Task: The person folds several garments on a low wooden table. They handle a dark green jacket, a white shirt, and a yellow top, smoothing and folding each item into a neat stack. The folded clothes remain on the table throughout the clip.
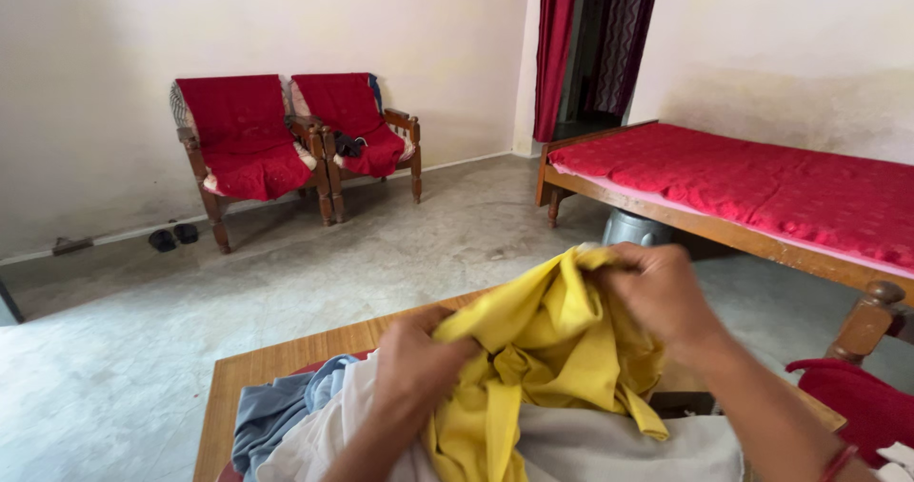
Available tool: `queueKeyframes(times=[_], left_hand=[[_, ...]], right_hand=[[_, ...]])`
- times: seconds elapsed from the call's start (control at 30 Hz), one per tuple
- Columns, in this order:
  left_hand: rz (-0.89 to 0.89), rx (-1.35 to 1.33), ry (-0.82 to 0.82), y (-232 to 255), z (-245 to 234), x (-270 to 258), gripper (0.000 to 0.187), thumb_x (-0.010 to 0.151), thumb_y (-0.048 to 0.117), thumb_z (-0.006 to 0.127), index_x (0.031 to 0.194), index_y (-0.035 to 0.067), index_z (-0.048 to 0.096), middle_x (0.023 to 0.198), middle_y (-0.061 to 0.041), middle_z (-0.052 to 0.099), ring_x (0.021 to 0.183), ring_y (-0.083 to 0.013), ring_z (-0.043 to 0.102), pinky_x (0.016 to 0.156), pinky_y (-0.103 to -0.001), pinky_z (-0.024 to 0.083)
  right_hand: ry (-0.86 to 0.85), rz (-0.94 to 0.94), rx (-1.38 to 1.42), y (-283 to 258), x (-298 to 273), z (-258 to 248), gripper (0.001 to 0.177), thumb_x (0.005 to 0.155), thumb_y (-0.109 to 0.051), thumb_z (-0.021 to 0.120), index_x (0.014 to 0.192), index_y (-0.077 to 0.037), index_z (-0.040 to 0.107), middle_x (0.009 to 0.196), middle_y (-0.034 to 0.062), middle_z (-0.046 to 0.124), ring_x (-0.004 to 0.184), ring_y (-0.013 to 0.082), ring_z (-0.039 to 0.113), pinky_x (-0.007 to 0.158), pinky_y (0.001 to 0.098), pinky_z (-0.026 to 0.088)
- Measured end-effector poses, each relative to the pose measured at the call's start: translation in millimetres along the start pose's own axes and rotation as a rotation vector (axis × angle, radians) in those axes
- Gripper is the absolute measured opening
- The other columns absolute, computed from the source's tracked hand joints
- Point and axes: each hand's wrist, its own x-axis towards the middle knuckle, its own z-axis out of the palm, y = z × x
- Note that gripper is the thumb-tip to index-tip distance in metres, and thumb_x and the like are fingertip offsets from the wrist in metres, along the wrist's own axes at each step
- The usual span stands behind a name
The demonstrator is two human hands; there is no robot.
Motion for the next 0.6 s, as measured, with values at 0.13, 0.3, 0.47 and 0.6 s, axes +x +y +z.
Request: queueKeyframes(times=[0.13,0.3,0.47,0.6], left_hand=[[0.669,0.17,0.111,-12,14,-9,0.068,0.071,0.015,0.076,0.136,0.0,0.065,0.098,-0.014,0.077,0.09,-0.03,0.074,0.083,-0.04,0.054],[0.659,0.22,0.171,-25,18,0,0.023,0.083,0.021,0.075,0.101,0.008,0.078,0.098,-0.011,0.079,0.088,-0.0296,0.077,0.082,-0.039,0.057],[0.398,0.036,0.435,-27,12,15,0.018,0.09,0.019,0.068,0.102,0.007,0.073,0.089,-0.012,0.08,0.083,-0.0299,0.075,0.075,-0.041,0.055],[0.09,-0.082,0.456,-20,7,13,0.018,0.098,0.019,0.057,0.107,0.007,0.067,0.079,-0.018,0.077,0.067,-0.0276,0.073,0.067,-0.043,0.053]], right_hand=[[-0.219,-0.331,0.063,18,-21,25,0.038,0.075,0.009,0.063,0.105,-0.003,0.083,0.102,0.0041,0.078,0.088,0.0098,0.072,0.08,0.0248,0.059],[0.191,-0.093,-0.007,36,-29,44,0.027,0.086,0.001,0.067,0.109,-0.005,0.08,0.08,0.0092,0.076,0.069,0.0135,0.065,0.065,0.0284,0.054],[0.516,0.116,0.491,59,-20,15,0.019,0.098,-0.002,0.061,0.108,-0.001,0.076,0.095,0.0085,0.073,0.078,0.0131,0.064,0.07,0.0289,0.052],[0.528,0.122,0.673,74,-13,3,0.031,0.087,0.011,0.044,0.098,0.006,0.072,0.097,0.0101,0.075,0.086,0.0156,0.071,0.081,0.0279,0.058]])
